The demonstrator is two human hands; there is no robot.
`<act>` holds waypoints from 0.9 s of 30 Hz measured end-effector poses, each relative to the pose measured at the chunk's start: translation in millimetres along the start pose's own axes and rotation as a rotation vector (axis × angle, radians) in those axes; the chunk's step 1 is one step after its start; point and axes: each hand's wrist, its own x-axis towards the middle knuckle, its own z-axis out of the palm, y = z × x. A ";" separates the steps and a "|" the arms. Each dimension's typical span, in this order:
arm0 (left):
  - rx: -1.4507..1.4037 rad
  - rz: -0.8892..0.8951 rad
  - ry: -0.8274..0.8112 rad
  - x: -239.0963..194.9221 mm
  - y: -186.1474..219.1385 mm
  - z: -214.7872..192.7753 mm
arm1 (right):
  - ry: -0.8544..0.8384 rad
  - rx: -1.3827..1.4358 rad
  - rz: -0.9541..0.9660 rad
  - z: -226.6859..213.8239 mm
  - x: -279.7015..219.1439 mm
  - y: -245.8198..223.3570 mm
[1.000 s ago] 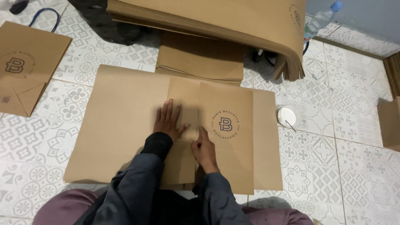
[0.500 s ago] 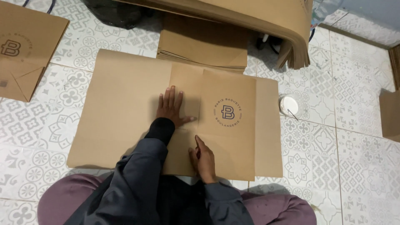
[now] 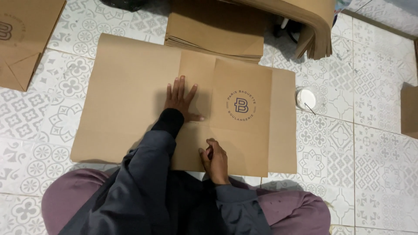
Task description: The person sits on the floor and assembles flat paper bags by folding the side flaps inward. They use a small stick to apply a white adhesive line along the center fold to secure the bag's shape. The person then presses the glued seam flat and stacks the finished bag on a pile.
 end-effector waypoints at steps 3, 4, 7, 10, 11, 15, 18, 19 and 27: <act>0.021 0.000 -0.068 3.8 -1.0 -3.4 | 0.015 -0.023 -0.008 1.6 0.4 2.1; 0.020 0.000 -0.067 5.4 -1.5 -4.6 | 0.016 -0.024 -0.008 2.4 1.3 3.4; 0.013 -0.002 -0.104 6.2 -0.3 -6.6 | 0.010 -0.021 -0.004 2.6 1.1 8.1; -0.001 0.002 -0.129 1.2 0.7 -9.0 | 0.012 -0.007 0.010 2.2 -0.1 10.4; -0.034 0.001 -0.113 0.1 0.8 -10.9 | 0.002 -0.006 0.029 1.9 1.1 9.6; -0.071 0.015 -0.083 -3.9 2.9 14.1 | -0.020 0.018 0.079 -1.4 4.1 0.7; -0.092 0.039 -0.078 -28.6 4.1 4.0 | -0.009 0.021 0.107 2.8 3.1 10.6; -0.101 0.034 -0.088 -33.1 5.8 2.0 | -0.019 0.015 0.114 0.9 -0.1 8.5; -0.055 0.047 -0.095 -38.0 5.2 -10.9 | -0.018 -0.011 0.211 -6.6 -20.3 -11.5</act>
